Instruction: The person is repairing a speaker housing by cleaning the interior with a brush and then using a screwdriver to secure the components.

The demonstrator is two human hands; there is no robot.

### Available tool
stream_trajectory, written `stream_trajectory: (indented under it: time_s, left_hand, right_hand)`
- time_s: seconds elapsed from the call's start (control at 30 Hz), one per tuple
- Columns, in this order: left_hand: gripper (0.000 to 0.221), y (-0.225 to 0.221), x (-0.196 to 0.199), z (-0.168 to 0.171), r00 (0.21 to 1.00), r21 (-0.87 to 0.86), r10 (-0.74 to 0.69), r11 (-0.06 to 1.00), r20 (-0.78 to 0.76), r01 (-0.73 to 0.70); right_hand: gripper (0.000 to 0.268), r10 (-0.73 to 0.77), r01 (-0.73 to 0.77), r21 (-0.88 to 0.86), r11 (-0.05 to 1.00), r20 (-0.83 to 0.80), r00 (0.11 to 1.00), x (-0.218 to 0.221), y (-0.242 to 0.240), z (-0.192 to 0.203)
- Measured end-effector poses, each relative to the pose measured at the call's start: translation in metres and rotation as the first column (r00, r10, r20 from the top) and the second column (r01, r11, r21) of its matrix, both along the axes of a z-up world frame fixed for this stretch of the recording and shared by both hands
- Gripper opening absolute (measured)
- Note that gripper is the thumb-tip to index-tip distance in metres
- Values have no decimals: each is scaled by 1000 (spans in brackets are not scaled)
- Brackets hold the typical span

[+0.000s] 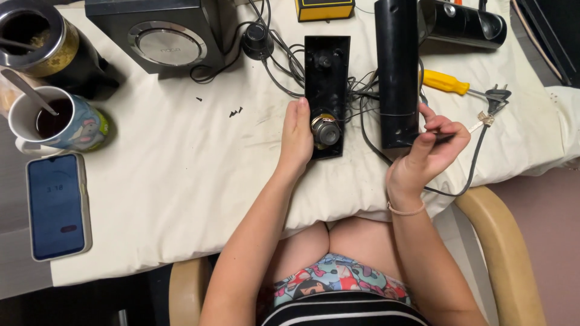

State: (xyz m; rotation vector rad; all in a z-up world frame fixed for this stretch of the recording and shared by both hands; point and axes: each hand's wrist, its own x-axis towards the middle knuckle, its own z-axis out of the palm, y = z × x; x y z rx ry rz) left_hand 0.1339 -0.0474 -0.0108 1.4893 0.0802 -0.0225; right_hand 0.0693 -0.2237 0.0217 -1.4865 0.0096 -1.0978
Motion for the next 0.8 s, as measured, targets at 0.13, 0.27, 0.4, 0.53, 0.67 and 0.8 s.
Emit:
stream_trajectory:
  time_s: [0.13, 0.27, 0.4, 0.53, 0.67, 0.8]
  left_hand:
    - [59, -1, -6, 15, 984, -119, -50, 992, -170, 30]
    - [83, 3, -20, 77, 964, -253, -105, 967, -246, 41]
    - [64, 3, -3, 12, 966, -435, -210, 892, -152, 125]
    - [56, 6, -12, 34, 963, -416, -231, 896, -139, 154]
    - [44, 16, -1, -25, 991, 255, -115, 958, -71, 129]
    - [57, 11, -12, 28, 887, 386, 42, 890, 460, -242]
  right_hand:
    - [51, 69, -74, 104, 992, 52, 996, 4, 3, 2]
    - [51, 91, -93, 133, 987, 15, 996, 4, -3, 5]
    - [56, 134, -134, 17, 991, 26, 991, 11, -23, 1]
    - [44, 195, -199, 84, 976, 61, 979, 17, -24, -8]
    - [25, 213, -228, 195, 954, 96, 972, 22, -18, -14]
    - [30, 242, -256, 78, 963, 154, 958, 28, -2, -12]
